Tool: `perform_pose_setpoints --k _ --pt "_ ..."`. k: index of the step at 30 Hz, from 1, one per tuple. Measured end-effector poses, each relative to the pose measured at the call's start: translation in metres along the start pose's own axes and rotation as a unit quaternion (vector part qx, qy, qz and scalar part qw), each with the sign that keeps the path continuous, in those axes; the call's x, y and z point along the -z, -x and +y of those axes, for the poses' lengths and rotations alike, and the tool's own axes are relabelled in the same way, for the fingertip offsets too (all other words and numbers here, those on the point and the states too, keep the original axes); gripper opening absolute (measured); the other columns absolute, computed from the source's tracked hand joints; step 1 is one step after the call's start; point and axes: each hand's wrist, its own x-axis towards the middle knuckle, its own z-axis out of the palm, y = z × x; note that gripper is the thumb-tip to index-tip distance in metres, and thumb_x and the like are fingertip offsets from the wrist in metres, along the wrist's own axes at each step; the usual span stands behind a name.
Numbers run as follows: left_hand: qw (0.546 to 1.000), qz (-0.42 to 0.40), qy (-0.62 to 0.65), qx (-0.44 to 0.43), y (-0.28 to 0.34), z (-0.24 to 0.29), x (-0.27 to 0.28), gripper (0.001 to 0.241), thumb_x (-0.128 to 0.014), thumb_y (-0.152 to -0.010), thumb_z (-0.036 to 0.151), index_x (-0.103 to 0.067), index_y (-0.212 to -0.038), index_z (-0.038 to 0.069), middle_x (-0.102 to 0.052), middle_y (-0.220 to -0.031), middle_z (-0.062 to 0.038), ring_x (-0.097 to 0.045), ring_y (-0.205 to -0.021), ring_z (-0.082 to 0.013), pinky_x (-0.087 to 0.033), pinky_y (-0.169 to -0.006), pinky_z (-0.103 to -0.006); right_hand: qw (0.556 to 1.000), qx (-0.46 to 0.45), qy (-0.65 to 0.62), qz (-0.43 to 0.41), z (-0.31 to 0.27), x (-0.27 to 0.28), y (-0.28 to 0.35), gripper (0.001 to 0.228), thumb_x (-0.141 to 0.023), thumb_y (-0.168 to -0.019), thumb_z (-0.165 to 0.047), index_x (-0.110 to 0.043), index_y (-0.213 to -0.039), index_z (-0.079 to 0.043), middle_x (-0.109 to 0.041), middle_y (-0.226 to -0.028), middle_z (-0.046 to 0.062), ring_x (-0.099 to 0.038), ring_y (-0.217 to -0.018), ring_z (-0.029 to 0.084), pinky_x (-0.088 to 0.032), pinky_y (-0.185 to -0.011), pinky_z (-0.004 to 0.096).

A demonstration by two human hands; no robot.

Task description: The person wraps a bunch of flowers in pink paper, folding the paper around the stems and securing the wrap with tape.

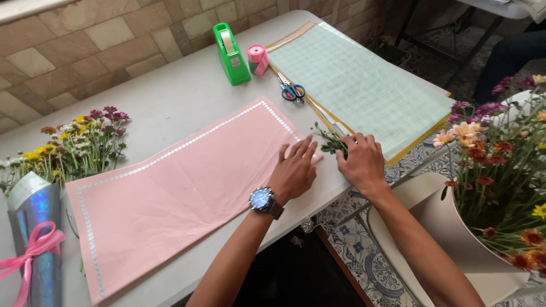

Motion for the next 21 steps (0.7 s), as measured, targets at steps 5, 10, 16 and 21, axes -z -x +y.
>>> perform_pose_setpoints --k 5,10,16,21 --pt "0.996 -0.037 -0.031 0.069 0.059 -0.034 0.041 0.064 -0.064 -0.108 0.036 -0.056 -0.166 0.010 -0.046 -0.178 -0.021 -0.045 -0.163 -0.0396 -0.025 -0.134 -0.0589 0.998 0.034 -0.013 0.051 -0.020 0.013 0.005 0.052 -0.082 -0.102 -0.041 -0.080 -0.145 -0.013 -0.067 -0.132 0.011 -0.065 -0.126 0.034 -0.053 -0.111 0.056" --pt "0.979 -0.013 -0.097 0.177 0.143 -0.096 0.070 0.066 -0.071 -0.107 0.045 -0.059 -0.164 0.014 -0.049 -0.174 -0.018 -0.047 -0.158 -0.0380 -0.030 -0.126 -0.0578 0.995 0.078 -0.057 0.036 -0.084 0.029 -0.009 0.052 -0.080 -0.104 -0.044 -0.079 -0.148 -0.016 -0.067 -0.137 0.013 -0.065 -0.132 0.034 -0.051 -0.117 0.055" --pt "0.946 0.010 -0.104 0.305 0.237 -0.158 0.094 0.058 -0.065 -0.112 0.052 -0.064 -0.158 0.016 -0.052 -0.171 -0.016 -0.051 -0.156 -0.0362 -0.036 -0.125 -0.0569 0.990 0.103 -0.049 -0.087 -0.143 -0.007 -0.059 0.066 -0.075 -0.105 -0.061 -0.076 -0.153 -0.016 -0.071 -0.144 0.016 -0.067 -0.139 0.038 -0.048 -0.122 0.057" --pt "0.939 -0.007 -0.066 0.337 0.265 -0.172 0.104 0.063 -0.060 -0.113 0.062 -0.063 -0.159 0.019 -0.054 -0.169 -0.016 -0.053 -0.158 -0.0374 -0.037 -0.127 -0.0595 0.987 0.095 -0.001 -0.133 -0.186 -0.021 -0.093 0.078 -0.070 -0.106 -0.068 -0.072 -0.158 -0.010 -0.068 -0.154 0.020 -0.064 -0.146 0.041 -0.046 -0.123 0.056"
